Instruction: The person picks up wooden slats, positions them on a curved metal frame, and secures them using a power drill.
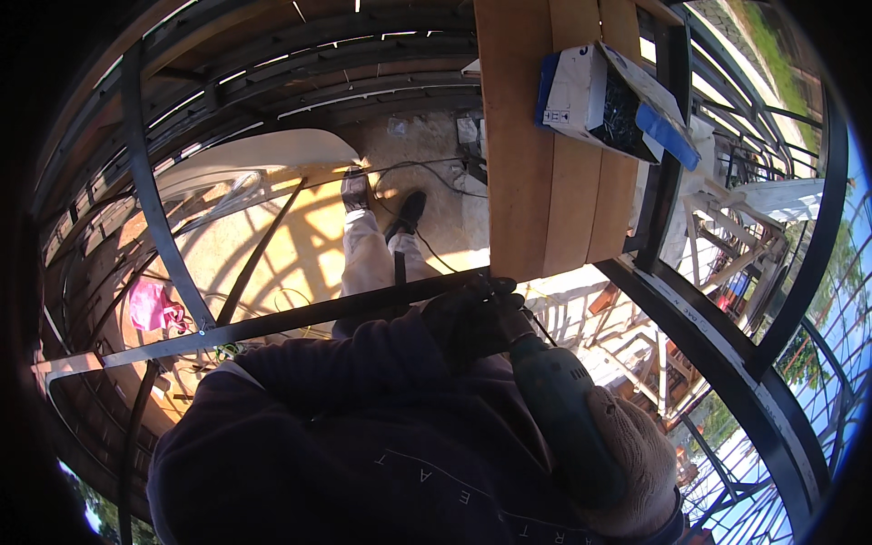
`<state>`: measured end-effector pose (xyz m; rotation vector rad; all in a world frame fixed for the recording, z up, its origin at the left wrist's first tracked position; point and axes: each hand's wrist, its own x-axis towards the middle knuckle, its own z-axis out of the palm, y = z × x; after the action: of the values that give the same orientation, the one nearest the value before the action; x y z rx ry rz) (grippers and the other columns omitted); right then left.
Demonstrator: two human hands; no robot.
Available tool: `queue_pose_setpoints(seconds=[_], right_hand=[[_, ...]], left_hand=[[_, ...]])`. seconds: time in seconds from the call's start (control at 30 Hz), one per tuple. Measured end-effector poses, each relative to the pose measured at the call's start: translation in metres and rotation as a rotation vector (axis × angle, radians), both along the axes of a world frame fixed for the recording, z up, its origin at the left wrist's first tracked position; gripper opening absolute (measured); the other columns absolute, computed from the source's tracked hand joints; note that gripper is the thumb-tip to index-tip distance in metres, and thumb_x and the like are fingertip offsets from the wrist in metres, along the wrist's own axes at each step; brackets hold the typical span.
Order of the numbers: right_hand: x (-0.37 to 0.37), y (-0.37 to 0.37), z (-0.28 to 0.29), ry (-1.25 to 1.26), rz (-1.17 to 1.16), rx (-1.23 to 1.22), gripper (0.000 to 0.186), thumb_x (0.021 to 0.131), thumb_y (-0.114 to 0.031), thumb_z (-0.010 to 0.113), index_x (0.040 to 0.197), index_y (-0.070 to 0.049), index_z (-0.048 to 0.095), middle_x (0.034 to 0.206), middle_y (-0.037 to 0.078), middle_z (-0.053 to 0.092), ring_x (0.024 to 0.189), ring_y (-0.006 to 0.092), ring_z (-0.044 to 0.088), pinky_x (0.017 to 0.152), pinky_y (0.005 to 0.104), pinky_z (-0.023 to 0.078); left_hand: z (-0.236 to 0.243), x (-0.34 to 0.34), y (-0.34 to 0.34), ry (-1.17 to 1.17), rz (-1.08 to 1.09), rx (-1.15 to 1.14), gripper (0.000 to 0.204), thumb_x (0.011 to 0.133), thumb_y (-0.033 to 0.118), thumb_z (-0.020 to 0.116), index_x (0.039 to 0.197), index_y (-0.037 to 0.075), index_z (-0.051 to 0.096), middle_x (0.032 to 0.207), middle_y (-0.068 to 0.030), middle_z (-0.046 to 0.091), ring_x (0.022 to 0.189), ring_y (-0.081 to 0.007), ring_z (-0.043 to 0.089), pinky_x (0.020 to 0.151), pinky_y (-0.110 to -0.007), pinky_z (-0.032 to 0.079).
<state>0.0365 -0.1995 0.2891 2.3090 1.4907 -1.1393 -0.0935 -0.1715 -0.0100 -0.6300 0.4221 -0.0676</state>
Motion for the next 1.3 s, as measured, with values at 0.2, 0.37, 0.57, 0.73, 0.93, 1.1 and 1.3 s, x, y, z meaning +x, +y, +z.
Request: queue_pose_setpoints(seconds=[0.2, 0.37, 0.57, 0.73, 0.93, 1.1, 1.3], right_hand=[[-0.003, 0.005, -0.003, -0.002, 0.009, 0.042, 0.084, 0.067, -0.004, 0.088, 0.142, 0.005, 0.052, 0.111, 0.028, 0.072, 0.101, 0.0431, 0.074, 0.084, 0.0485, 0.059], [-0.007, 0.004, -0.004, -0.019, -0.006, 0.062, 0.081, 0.071, -0.004, 0.087, 0.142, 0.005, 0.052, 0.108, 0.027, 0.072, 0.099, 0.0418, 0.075, 0.083, 0.0471, 0.06], [-0.002, 0.002, -0.001, -0.027, 0.003, -0.004, 0.079, 0.072, -0.004, 0.088, 0.142, 0.005, 0.052, 0.107, 0.026, 0.073, 0.099, 0.0409, 0.075, 0.084, 0.047, 0.06], [-0.006, 0.0, -0.004, -0.031, -0.009, 0.057, 0.08, 0.071, -0.004, 0.089, 0.142, 0.005, 0.052, 0.107, 0.026, 0.073, 0.099, 0.0409, 0.075, 0.084, 0.0468, 0.06], [-0.003, 0.002, -0.001, -0.043, -0.021, -0.004, 0.079, 0.071, -0.004, 0.088, 0.141, 0.005, 0.053, 0.105, 0.026, 0.073, 0.097, 0.0412, 0.076, 0.082, 0.0475, 0.06], [-0.007, 0.008, -0.006, -0.009, -0.042, 0.07, 0.078, 0.072, -0.004, 0.088, 0.141, 0.006, 0.052, 0.108, 0.025, 0.073, 0.098, 0.0392, 0.076, 0.084, 0.0462, 0.06], [-0.019, 0.015, -0.009, 0.09, -0.257, 0.116, 0.071, 0.072, 0.001, 0.084, 0.137, 0.006, 0.056, 0.112, 0.025, 0.073, 0.103, 0.0353, 0.076, 0.089, 0.0445, 0.059]], left_hand=[[-0.006, 0.0, -0.003, -0.039, 0.02, -0.077, 0.043, 0.106, 0.036, 0.061, 0.135, 0.004, 0.061, 0.124, -0.0139, 0.07, 0.119, -0.0293, 0.067, 0.109, -0.049, 0.053], [-0.002, -0.002, -0.001, -0.038, 0.042, -0.073, 0.041, 0.104, 0.034, 0.065, 0.135, 0.007, 0.06, 0.128, -0.015, 0.067, 0.123, -0.0334, 0.067, 0.109, -0.05, 0.054], [-0.001, -0.005, 0.004, -0.048, 0.039, -0.073, 0.04, 0.105, 0.033, 0.064, 0.137, 0.009, 0.06, 0.129, -0.015, 0.067, 0.123, -0.0333, 0.067, 0.108, -0.05, 0.055], [0.005, -0.003, 0.009, 0.011, -0.004, -0.057, 0.04, 0.103, 0.033, 0.067, 0.134, 0.008, 0.062, 0.127, -0.0145, 0.068, 0.119, -0.0328, 0.069, 0.103, -0.05, 0.057], [0.003, -0.003, 0.009, -0.033, -0.039, 0.017, 0.042, 0.101, 0.032, 0.068, 0.134, 0.009, 0.062, 0.127, -0.0133, 0.068, 0.118, -0.032, 0.068, 0.102, -0.049, 0.056], [0.001, -0.017, 0.013, -0.16, -0.228, 0.668, 0.043, 0.098, 0.031, 0.069, 0.134, 0.009, 0.062, 0.127, -0.0123, 0.067, 0.116, -0.0312, 0.068, 0.1, -0.049, 0.056], [0.071, -0.028, 0.095, -0.436, -0.122, 2.092, 0.047, 0.097, 0.028, 0.064, 0.14, 0.01, 0.059, 0.133, -0.0123, 0.061, 0.126, -0.0333, 0.059, 0.105, -0.052, 0.05]])
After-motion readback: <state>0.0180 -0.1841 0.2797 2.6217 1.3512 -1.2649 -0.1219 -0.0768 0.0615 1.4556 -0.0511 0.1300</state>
